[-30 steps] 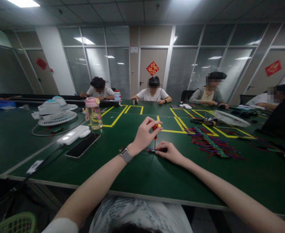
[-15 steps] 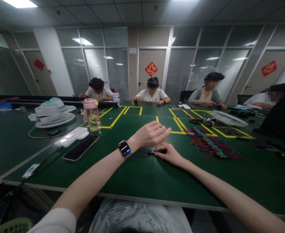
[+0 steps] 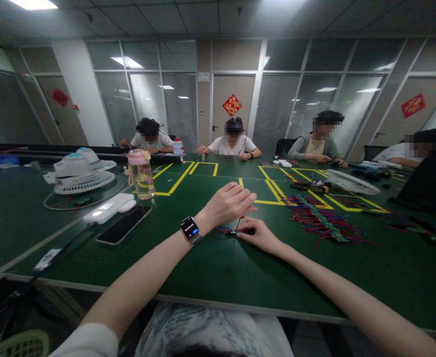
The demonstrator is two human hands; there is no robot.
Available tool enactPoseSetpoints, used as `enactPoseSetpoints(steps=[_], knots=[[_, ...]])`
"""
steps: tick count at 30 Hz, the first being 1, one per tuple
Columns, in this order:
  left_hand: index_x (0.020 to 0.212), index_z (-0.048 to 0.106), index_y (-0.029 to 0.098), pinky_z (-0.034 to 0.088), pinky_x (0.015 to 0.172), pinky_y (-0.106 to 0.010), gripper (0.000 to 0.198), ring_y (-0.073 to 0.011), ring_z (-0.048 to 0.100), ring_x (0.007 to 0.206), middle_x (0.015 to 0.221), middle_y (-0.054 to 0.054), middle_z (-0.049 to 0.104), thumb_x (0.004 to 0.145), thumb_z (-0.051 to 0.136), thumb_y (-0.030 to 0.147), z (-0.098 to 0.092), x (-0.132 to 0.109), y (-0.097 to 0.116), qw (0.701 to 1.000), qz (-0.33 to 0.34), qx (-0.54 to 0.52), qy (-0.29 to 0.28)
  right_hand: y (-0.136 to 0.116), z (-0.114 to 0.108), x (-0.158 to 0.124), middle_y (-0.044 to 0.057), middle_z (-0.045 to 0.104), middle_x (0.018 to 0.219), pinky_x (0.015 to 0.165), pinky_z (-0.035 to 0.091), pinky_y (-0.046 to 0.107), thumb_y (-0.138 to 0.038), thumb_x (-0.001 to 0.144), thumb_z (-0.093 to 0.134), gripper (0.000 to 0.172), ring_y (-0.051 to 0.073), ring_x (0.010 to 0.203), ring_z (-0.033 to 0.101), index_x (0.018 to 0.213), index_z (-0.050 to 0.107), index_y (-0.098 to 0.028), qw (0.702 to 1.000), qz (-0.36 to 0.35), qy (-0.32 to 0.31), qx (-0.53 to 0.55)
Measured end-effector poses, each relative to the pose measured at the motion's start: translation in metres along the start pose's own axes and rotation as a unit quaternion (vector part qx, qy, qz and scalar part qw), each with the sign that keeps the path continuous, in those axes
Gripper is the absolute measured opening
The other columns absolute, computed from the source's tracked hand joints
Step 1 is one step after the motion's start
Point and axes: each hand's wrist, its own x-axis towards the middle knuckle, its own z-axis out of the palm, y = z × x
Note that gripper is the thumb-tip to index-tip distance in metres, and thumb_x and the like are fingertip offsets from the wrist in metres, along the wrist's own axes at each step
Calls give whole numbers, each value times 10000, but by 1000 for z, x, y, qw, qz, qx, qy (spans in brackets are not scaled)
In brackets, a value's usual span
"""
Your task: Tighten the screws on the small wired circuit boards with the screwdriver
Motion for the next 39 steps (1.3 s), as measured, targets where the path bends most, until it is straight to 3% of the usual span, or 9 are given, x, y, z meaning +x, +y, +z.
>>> enactPoseSetpoints(steps=[2,7,10,14,21,25,29,35,39], knots=[[1083,540,123,444,841,-360,292,-205,585,905,931,-89,645,940,388,327,1,0,0,1000,0,5,7,0,0,0,40,627,776,655,463,274,-253,774,647,131,151,699,575,812,733,-163,1000,2,-1,5],[1228,475,96,393,977,-371,335,-213,507,1160,1243,-136,567,932,328,157,2,-1,2,1000,-8,-2,21,-1,-1,0,51,633,813,686,471,284,-267,784,640,144,164,747,587,810,736,-163,1000,7,-6,11],[1268,443,103,413,939,-364,353,-203,552,1084,1162,-127,609,948,343,213,1,0,2,1000,-10,-3,11,-2,-1,0,51,634,820,688,474,285,-256,776,645,137,165,748,588,823,738,-168,1000,12,-8,8],[1127,528,121,434,852,-357,329,-204,589,911,975,-92,651,936,407,360,0,0,1,1000,-3,10,9,-1,-1,0,44,629,788,673,471,284,-254,774,644,134,158,712,580,815,736,-166,1000,13,-10,5],[1262,457,112,373,984,-374,352,-214,498,1178,1265,-138,557,942,348,208,2,-1,2,1000,-15,-5,11,-3,-2,0,46,633,800,706,479,295,-248,776,639,122,168,750,590,791,731,-168,1000,12,-9,7],[1285,437,116,397,935,-365,374,-209,555,1055,1147,-112,614,948,368,263,1,-1,2,1000,-14,4,5,-2,-2,0,50,631,811,706,476,293,-252,778,640,125,170,761,591,788,730,-166,1000,11,-11,5],[1154,517,117,426,858,-369,359,-218,571,952,1000,-107,635,931,408,376,0,-1,2,1000,-22,-10,-1,-1,-1,0,40,628,777,662,462,281,-250,770,645,124,157,706,576,801,730,-165,1000,11,-8,-6],[1206,492,102,398,938,-370,320,-211,536,1087,1180,-142,592,933,353,197,-1,-1,3,999,-26,-25,12,-2,-1,0,48,630,800,658,465,279,-245,774,640,120,158,723,578,789,728,-165,1000,4,-5,-3],[1231,474,121,415,868,-357,349,-204,572,950,1028,-101,637,947,371,294,-1,-1,2,1000,-24,-5,2,-3,-1,0,44,622,792,658,466,277,-255,778,639,124,158,725,577,791,731,-173,1000,5,-9,-3]])
